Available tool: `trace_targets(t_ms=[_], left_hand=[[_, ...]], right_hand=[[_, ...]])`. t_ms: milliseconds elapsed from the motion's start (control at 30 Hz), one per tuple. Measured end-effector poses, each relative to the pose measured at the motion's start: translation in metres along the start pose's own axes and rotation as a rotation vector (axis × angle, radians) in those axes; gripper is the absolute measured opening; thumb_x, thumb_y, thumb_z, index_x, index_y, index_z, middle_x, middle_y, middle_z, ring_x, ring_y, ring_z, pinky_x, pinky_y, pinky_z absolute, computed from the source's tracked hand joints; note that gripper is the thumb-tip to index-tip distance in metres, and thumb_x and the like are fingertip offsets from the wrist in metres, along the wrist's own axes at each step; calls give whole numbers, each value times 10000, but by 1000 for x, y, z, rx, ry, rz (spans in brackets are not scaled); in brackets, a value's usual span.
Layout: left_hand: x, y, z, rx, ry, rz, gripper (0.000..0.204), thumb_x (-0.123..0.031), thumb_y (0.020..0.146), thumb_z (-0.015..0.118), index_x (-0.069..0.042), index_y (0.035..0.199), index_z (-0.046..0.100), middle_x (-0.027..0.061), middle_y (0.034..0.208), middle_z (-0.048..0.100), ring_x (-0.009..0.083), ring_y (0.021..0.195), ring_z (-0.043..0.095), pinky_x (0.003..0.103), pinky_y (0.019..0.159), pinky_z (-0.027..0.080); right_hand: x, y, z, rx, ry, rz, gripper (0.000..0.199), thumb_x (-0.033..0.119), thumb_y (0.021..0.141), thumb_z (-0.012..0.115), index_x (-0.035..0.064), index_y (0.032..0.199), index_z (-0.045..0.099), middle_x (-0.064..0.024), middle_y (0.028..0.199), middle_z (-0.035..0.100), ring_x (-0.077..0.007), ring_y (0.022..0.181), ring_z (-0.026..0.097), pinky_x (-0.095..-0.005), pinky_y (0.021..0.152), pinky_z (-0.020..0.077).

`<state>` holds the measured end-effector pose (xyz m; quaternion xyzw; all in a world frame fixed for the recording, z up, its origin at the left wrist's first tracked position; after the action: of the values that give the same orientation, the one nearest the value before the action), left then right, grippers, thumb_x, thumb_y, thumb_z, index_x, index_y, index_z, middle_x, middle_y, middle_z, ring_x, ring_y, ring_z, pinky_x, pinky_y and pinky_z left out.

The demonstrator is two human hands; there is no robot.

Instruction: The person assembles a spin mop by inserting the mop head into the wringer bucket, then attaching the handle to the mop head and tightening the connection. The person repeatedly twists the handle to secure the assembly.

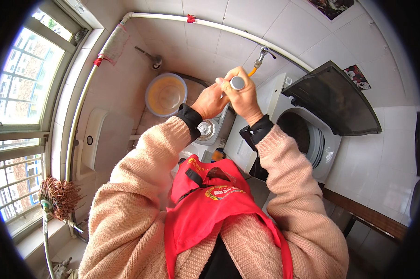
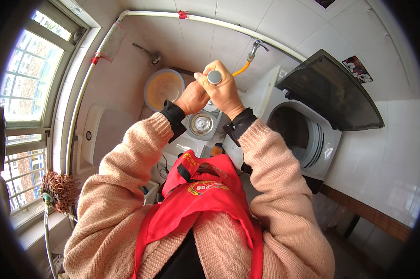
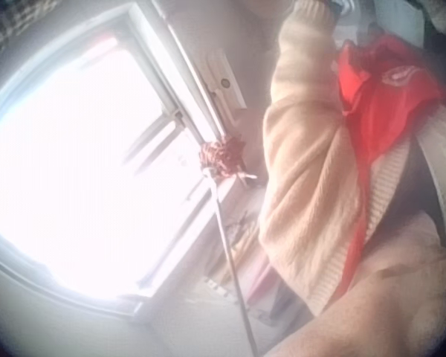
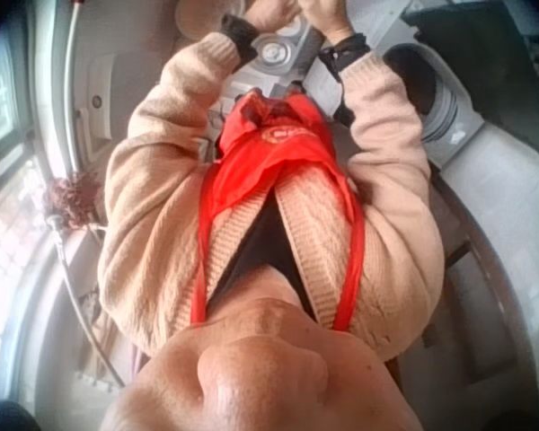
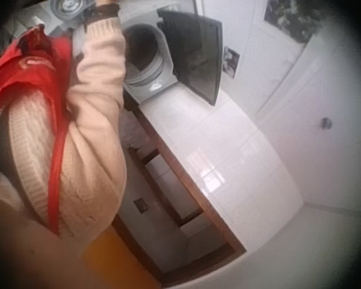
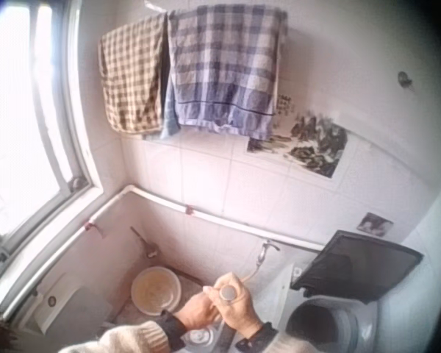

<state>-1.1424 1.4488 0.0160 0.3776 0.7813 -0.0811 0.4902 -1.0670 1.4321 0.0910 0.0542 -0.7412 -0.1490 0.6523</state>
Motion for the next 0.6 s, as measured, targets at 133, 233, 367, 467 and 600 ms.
trace_targets(t_ms=[133,233,367,467,600], left_hand=[[20,-8,10,27,7,-41,278,-170,922,593,-18,1154,568,251,1061,636,439,983,604,470,817,499],[13,-5,-2,100,-41,-133,276,-136,904,597,6,1140,575,238,982,659,430,925,624,436,802,509],[-76,7,-55,-88,33,173,328,-245,911,655,-35,1142,554,212,989,636,422,901,603,491,791,480],[-132,10,-78,-162,49,363,314,-259,896,681,-44,1087,555,180,927,633,414,850,594,482,770,477],[-132,17,-76,-174,9,324,293,-261,889,687,-49,1044,558,178,912,631,415,844,589,487,757,479]], right_hand=[[-26,-8,9,-6,-95,15,215,137,880,731,49,859,536,-16,745,566,-103,710,522,-279,676,477],[-19,1,13,41,-154,119,211,135,883,730,45,853,541,-3,770,585,-88,714,539,-267,678,483],[74,19,4,67,100,-41,177,99,885,725,42,855,559,8,788,610,-65,713,576,-230,652,485],[137,19,-17,45,52,-133,149,63,883,713,42,866,567,11,778,613,-56,700,580,-211,625,477],[135,22,-11,-26,60,-170,164,78,877,724,46,866,564,12,770,607,-50,685,561,-211,617,470]])
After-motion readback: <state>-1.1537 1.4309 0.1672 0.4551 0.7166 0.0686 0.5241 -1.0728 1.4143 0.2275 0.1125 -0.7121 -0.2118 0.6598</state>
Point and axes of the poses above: each hand's wrist, its own y-axis towards the middle knuckle, its own z-axis out of the palm, x = y × z, the point moved 10 cm from there along y, towards the middle knuckle
